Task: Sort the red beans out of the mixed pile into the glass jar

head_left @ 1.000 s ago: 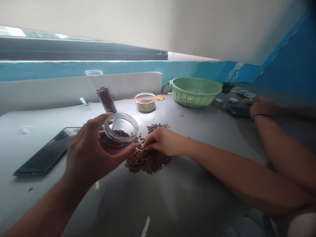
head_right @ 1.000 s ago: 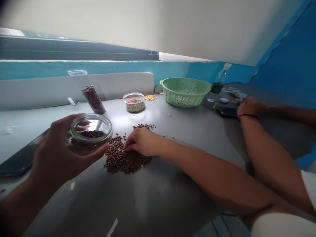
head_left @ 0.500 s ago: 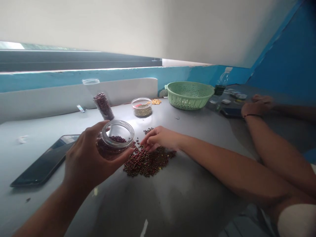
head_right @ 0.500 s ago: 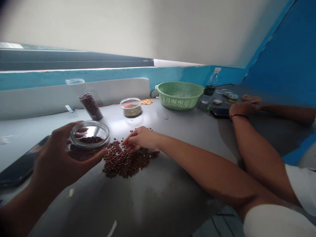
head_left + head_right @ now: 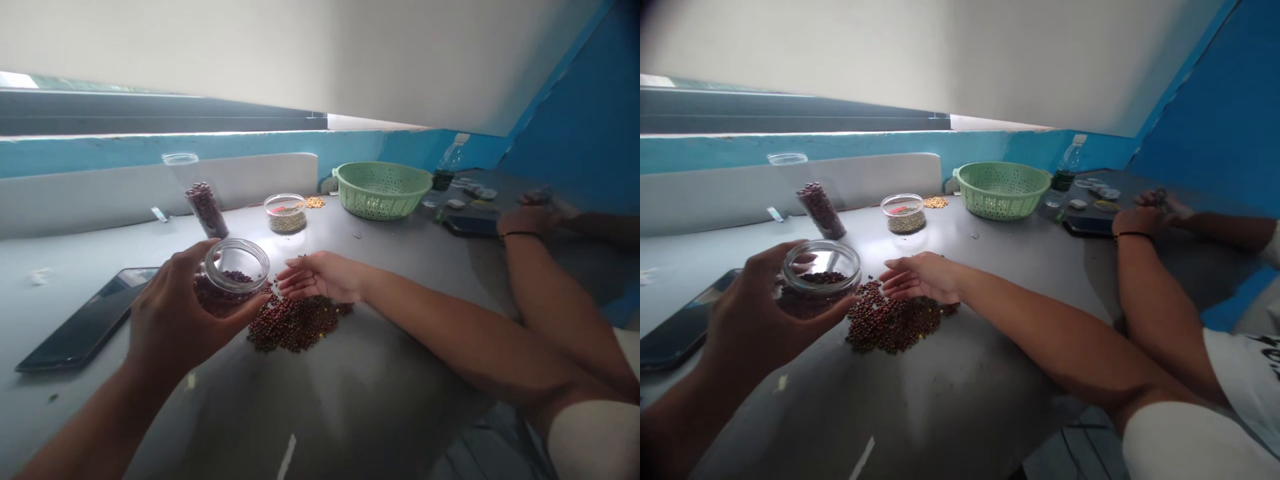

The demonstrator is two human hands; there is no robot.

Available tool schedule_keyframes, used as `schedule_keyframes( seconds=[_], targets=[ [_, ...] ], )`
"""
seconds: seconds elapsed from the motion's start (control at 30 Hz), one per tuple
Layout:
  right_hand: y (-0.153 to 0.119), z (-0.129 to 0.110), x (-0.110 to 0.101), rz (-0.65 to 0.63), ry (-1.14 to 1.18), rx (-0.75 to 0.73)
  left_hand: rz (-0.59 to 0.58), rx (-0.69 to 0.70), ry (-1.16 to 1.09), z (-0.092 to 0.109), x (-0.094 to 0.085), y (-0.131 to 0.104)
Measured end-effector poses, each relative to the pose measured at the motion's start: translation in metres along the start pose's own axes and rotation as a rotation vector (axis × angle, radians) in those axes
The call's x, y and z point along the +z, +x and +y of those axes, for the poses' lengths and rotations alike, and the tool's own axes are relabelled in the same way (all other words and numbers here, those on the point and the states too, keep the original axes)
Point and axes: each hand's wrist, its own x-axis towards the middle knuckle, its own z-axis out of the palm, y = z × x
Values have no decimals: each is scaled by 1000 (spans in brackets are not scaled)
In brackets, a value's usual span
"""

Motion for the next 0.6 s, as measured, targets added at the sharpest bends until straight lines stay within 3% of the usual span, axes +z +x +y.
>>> schedule_keyframes(
  seconds=[0.13,0.23,0.43,0.6],
  targets=[
    [-2,-6,10,181,203,-178,17,218,82,-7,5,0],
    [-8,-12,26,260,333,-372,-39,256,151,-1,10,0],
    [-17,-4,55,232,173,-585,-109,131,147,26,16,-2],
    [-21,10,53,38,-24,-684,-100,156,111,29,17,-5]
  ],
)
